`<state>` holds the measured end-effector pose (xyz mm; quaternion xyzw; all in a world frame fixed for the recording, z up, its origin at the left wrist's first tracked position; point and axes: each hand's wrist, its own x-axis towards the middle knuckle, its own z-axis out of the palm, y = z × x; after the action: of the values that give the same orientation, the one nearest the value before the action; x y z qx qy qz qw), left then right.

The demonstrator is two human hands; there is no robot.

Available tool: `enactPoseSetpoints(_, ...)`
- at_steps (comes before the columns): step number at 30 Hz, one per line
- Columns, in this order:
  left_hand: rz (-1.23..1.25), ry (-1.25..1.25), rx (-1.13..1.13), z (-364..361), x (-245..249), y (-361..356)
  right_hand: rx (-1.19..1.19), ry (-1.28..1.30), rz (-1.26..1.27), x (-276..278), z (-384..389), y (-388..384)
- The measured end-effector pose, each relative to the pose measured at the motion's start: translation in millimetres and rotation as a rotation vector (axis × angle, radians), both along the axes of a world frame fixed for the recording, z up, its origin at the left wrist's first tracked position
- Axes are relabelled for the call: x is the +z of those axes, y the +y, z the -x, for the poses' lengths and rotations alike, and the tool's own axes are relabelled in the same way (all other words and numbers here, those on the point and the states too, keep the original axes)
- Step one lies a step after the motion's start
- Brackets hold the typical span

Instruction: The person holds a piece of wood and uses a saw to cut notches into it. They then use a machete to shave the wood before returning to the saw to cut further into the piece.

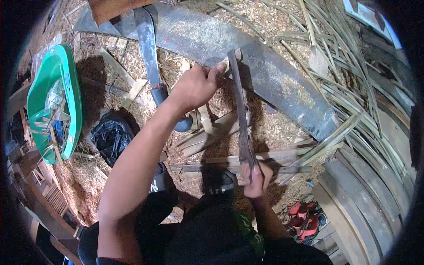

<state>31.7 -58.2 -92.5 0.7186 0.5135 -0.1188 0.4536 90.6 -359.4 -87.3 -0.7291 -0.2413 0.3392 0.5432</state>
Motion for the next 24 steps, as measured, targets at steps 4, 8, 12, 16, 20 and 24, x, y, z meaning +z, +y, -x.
enactPoseSetpoints(4, 0.043, -0.071, 0.019, 2, -2, -3, 0.113, 0.163, -0.125, -1, -24, 61)
enactPoseSetpoints(8, 0.018, -0.039, 0.009, -1, 12, -3, 0.084, 0.215, -0.055, 3, -5, 0)
enactPoseSetpoints(12, -0.064, 0.020, 0.003, 2, -3, -7, -0.061, 0.234, 0.007, 23, 0, 20)
enactPoseSetpoints(16, 0.026, -0.048, 0.038, 2, 3, -3, 0.069, 0.179, -0.074, -9, -19, 62)
enactPoseSetpoints(20, -0.018, -0.063, -0.016, 3, -2, 2, -0.117, 0.206, 0.102, 17, 6, -1)
enactPoseSetpoints(24, 0.057, -0.028, -0.007, -2, 9, -1, 0.109, 0.133, -0.128, -8, -22, 56)
